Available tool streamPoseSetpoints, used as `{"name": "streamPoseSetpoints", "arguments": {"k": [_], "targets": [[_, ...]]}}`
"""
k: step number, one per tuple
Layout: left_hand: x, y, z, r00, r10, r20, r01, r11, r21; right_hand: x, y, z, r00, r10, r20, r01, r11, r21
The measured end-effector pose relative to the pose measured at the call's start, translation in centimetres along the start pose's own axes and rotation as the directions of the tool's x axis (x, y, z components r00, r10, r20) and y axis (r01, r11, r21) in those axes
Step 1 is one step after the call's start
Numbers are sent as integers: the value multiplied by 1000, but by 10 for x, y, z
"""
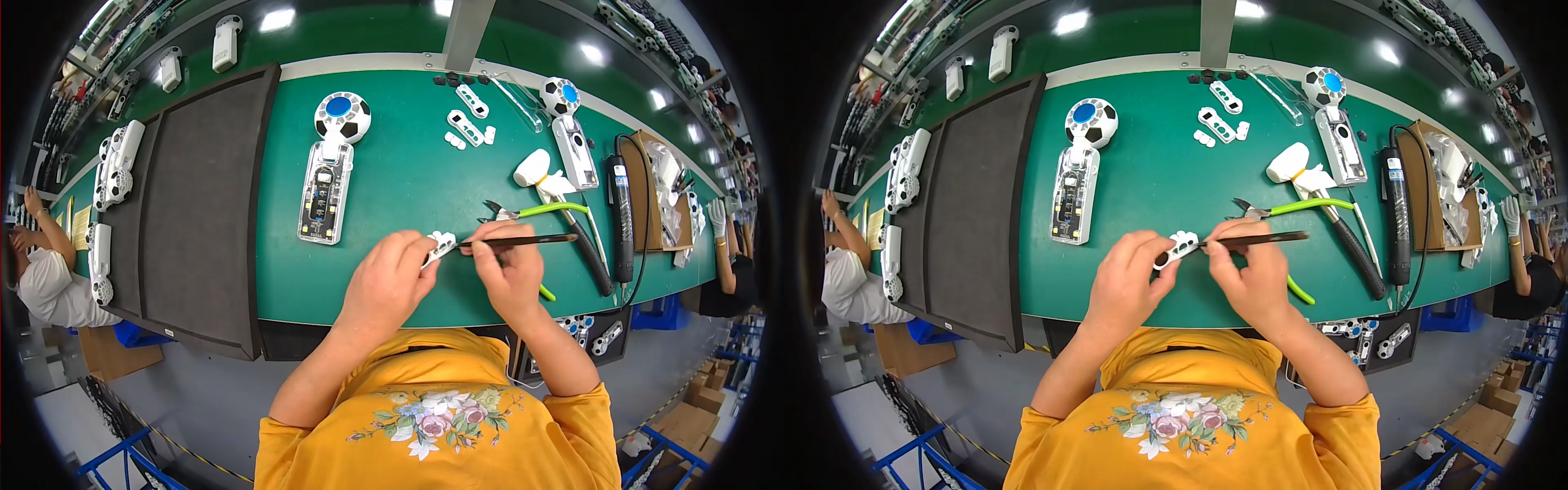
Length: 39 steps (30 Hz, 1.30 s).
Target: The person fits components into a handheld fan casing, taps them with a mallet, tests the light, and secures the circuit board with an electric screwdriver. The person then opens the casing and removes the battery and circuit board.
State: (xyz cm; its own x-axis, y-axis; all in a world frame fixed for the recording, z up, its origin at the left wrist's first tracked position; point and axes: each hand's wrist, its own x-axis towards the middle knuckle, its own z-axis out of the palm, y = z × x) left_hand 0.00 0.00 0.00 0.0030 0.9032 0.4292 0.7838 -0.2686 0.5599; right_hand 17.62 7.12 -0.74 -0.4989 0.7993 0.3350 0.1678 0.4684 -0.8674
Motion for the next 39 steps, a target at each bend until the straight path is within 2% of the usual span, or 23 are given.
{"name": "streamPoseSetpoints", "arguments": {"k": [2,3,4,6,7,8,10,11,16,18,21,25,26,27,28,30,31,32,33,34,36,38,39], "targets": [[3,-1,-1,993,-69,-91,59,992,-116,3,1,-2,990,5,-142,26,976,216],[4,-2,-8,994,-62,-90,53,994,-98,5,-1,4,980,56,-190,0,959,283],[6,-1,-10,985,-135,-104,113,975,-193,7,-4,0,981,47,-190,8,960,279],[6,-2,-13,969,-224,-107,185,939,-290,11,-20,-14,913,407,27,-405,898,174],[6,-3,-15,969,-220,-113,180,941,-286,16,-27,-19,890,445,103,-447,895,-2],[5,-3,-17,960,-267,-87,226,919,-322,21,-33,-22,893,438,100,-440,898,-2],[5,-1,-19,950,-306,-69,263,898,-354,29,-43,-24,835,529,152,-484,837,-254],[5,-2,-19,940,-336,-63,282,865,-416,29,-42,-24,841,519,150,-475,843,-254],[3,-1,-22,910,-412,-49,309,752,-582,25,-39,-17,911,410,43,-358,839,-411],[5,1,-31,922,-388,12,345,806,-482,20,-35,-15,970,242,-26,-238,922,-305],[4,6,-27,920,-392,29,344,767,-542,25,-53,-25,967,-244,69,247,851,-462],[10,19,-29,925,-369,86,327,661,-675,12,-52,-15,955,-270,123,294,918,-265],[12,21,-28,935,-343,88,308,665,-681,11,-54,-12,963,-261,73,271,930,-249],[14,23,-25,936,-349,42,250,576,-779,11,-54,-13,962,-268,57,273,923,-270],[14,24,-23,931,-366,5,191,475,-859,11,-55,-15,988,-141,60,147,980,-131],[14,24,-20,958,-287,31,187,539,-822,14,-63,-21,982,131,137,-153,974,167],[15,29,-16,952,-306,6,182,551,-814,14,-61,-20,984,134,118,-152,975,163],[16,33,-13,945,-326,-19,178,563,-807,13,-57,-15,939,249,239,-330,850,412],[16,36,-16,936,-344,70,234,463,-855,11,-54,-13,870,310,384,-490,630,602],[16,35,-16,941,-331,76,232,464,-855,9,-51,-14,840,286,461,-530,613,586],[17,34,-14,940,-296,168,272,357,-894,6,-55,-14,828,291,480,-549,597,584],[20,33,-14,935,-321,152,267,353,-897,3,-47,-12,836,298,460,-540,591,599],[21,31,-15,925,-357,131,264,354,-897,3,-47,-16,899,313,305,-427,777,462]]}}
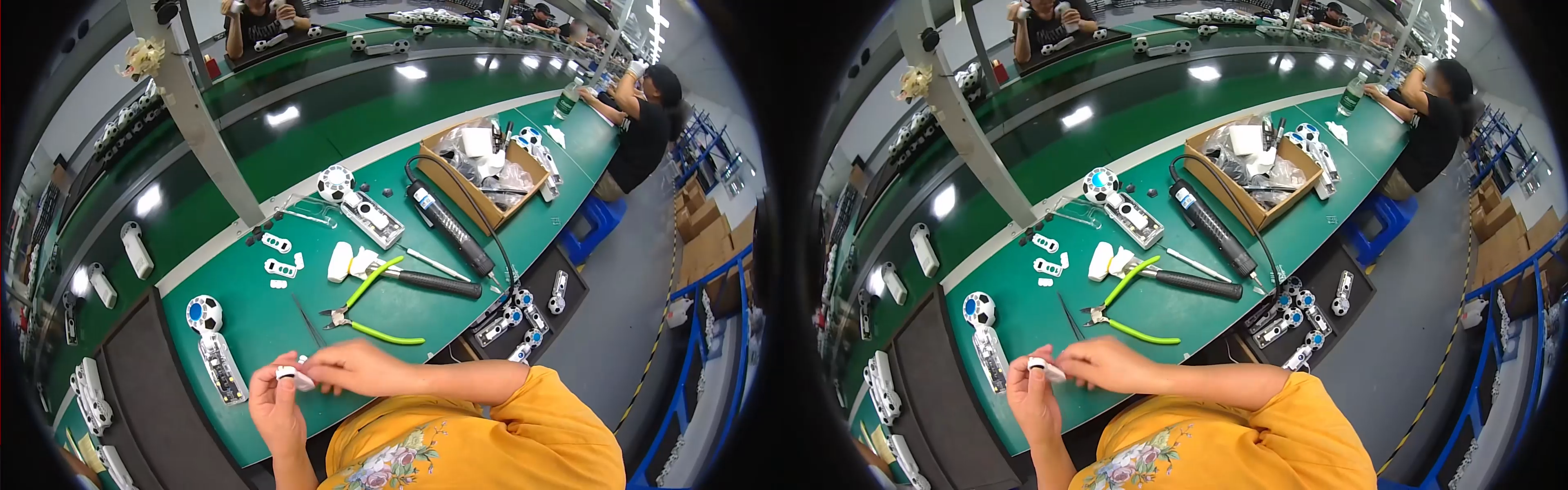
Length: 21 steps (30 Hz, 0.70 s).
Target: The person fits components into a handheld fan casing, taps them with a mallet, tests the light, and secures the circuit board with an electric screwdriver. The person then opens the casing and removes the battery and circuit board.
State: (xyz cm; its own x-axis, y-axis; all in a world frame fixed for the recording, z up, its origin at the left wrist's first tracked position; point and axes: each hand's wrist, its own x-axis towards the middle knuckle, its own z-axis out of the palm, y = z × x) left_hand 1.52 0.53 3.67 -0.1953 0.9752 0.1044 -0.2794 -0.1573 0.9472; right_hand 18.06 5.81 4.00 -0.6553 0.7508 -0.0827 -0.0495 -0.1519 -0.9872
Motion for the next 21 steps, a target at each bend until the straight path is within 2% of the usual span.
{"name": "streamPoseSetpoints", "arguments": {"k": [1,2,3,4,6,9,12,14,17,20,21], "targets": [[1,1,-2,999,3,-44,-3,1000,0,-1,-4,-5,986,-118,-119,87,968,-237],[3,8,1,999,7,-46,-7,1000,4,-4,-13,-13,944,-281,-174,194,897,-396],[3,18,7,993,-115,-13,114,991,-67,-4,-22,-17,944,-282,-173,196,898,-395],[2,23,12,972,-235,25,236,963,-132,-4,-29,-19,912,-390,-126,309,856,-414],[3,12,11,938,-320,136,341,923,-177,1,-32,-18,826,-564,8,491,711,-504],[12,12,18,908,-388,157,415,885,-211,9,-34,-17,833,-545,96,525,724,-448],[20,17,18,877,-428,221,481,784,-392,17,-33,-19,859,-512,-18,448,768,-458],[23,26,20,857,-452,248,516,749,-416,23,-41,-23,868,-497,12,447,771,-454],[26,24,19,843,-483,236,537,732,-419,32,-33,-28,936,-352,-21,336,910,-244],[28,23,24,841,-516,164,530,725,-440,37,-28,-28,968,-250,-25,245,962,-123],[28,23,23,841,-519,151,527,724,-446,37,-28,-26,967,-251,-42,243,960,-141]]}}
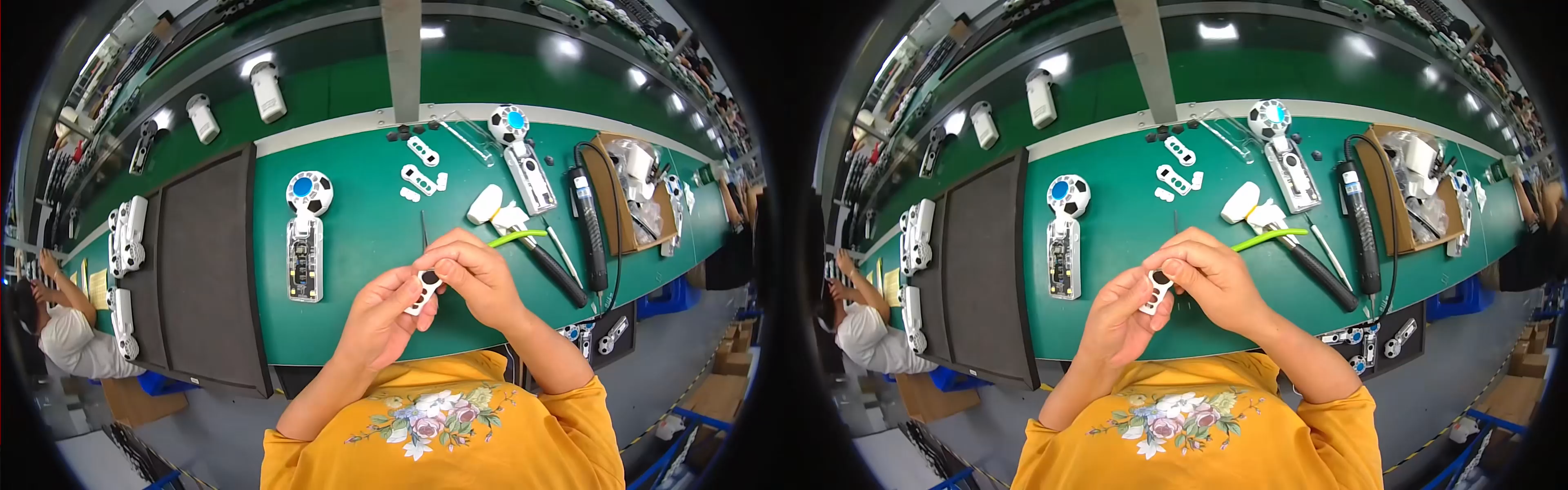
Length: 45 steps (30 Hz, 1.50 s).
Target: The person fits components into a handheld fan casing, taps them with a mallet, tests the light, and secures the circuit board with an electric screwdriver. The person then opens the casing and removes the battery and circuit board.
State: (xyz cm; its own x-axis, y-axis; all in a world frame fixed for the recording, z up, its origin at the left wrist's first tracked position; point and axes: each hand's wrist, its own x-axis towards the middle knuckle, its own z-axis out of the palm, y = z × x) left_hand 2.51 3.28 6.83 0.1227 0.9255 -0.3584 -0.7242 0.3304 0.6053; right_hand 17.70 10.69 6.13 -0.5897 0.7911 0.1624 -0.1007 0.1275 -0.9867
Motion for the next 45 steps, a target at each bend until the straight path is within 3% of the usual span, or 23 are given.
{"name": "streamPoseSetpoints", "arguments": {"k": [12,15,17,20,22,24,25,27,30,31,33,37,39,41,42,45], "targets": [[5,0,-10,997,-37,65,42,997,-68,11,12,2,998,67,11,-68,997,37],[8,-1,-7,1000,6,19,-5,997,-82,15,2,5,937,-331,-107,243,844,-479],[9,-2,-8,998,56,-10,-56,997,-55,13,0,5,866,-500,-30,379,693,-613],[13,-2,-12,994,106,12,-105,992,-75,11,-8,10,814,-562,144,490,534,-689],[12,-4,-12,990,137,10,-137,988,-66,9,-11,15,806,-571,156,500,515,-697],[10,-5,-10,985,170,-32,-170,985,-12,8,-11,21,871,-492,13,358,616,-702],[10,-6,-10,984,177,-28,-177,984,-10,6,-10,23,867,-498,16,365,612,-702],[10,-9,-11,975,211,-74,-209,977,44,6,-5,23,947,-317,-58,239,811,-534],[9,-12,-10,963,254,-89,-249,966,67,8,-1,20,950,-312,-15,263,826,-499],[8,-13,-10,964,251,-91,-245,967,67,8,-1,20,951,-308,-17,259,828,-498],[9,-13,-11,951,303,-58,-302,953,27,10,0,19,868,-491,75,421,647,-635],[8,-3,1,943,325,-67,-331,935,-126,21,-8,17,827,-546,130,488,585,-647],[9,5,5,939,313,-144,-337,919,-203,35,-13,17,783,-602,157,562,577,-592],[11,20,-1,861,293,-416,-432,853,-293,53,-28,6,697,-714,64,575,503,-646],[9,23,-4,861,299,-412,-437,849,-296,66,-36,-5,688,-725,-31,542,542,-643],[-6,27,-12,884,364,-294,-421,893,-162,124,-33,-36,760,-554,-339,414,815,-405]]}}
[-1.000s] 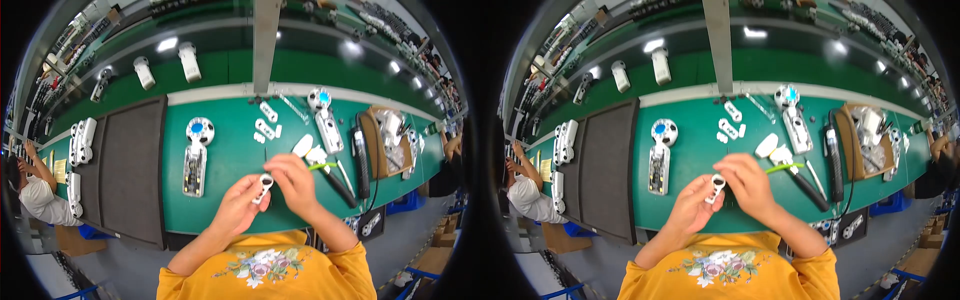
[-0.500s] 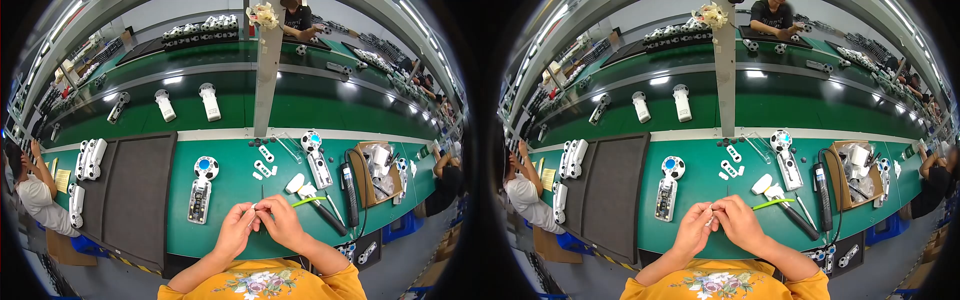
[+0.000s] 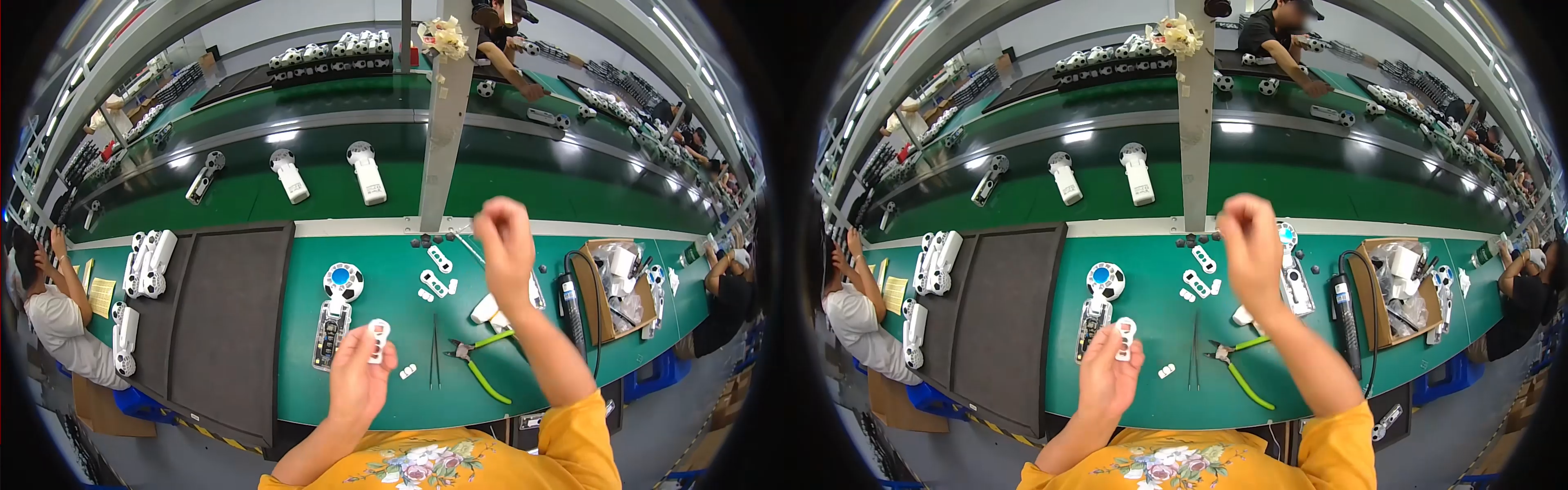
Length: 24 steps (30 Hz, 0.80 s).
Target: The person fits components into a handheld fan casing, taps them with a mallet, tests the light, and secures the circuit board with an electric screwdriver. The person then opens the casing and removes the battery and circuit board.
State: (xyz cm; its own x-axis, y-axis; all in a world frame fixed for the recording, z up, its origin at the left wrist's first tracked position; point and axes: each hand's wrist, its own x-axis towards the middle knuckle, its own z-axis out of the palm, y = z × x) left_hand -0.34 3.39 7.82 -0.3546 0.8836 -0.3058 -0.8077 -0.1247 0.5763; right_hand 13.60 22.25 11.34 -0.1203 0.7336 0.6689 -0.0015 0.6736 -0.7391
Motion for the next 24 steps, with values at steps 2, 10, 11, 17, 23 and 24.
{"name": "streamPoseSetpoints", "arguments": {"k": [2,10,11,17,23,24], "targets": [[-4,3,-1,993,-11,114,7,999,39,30,27,12,996,85,-30,-84,995,54],[-2,9,-18,994,-15,109,5,996,86,69,72,39,986,93,-141,-96,995,-16],[-3,11,-19,994,-3,113,-6,996,83,71,73,39,987,73,-140,-79,996,-41],[-9,55,-3,988,-71,136,11,918,397,72,57,31,995,22,-96,-40,980,-194],[18,178,90,534,567,627,-835,239,495,43,19,-1,1000,-1,27,2,1000,-21],[30,198,114,297,618,728,-928,7,373,34,12,-9,998,3,68,-4,1000,12]]}}
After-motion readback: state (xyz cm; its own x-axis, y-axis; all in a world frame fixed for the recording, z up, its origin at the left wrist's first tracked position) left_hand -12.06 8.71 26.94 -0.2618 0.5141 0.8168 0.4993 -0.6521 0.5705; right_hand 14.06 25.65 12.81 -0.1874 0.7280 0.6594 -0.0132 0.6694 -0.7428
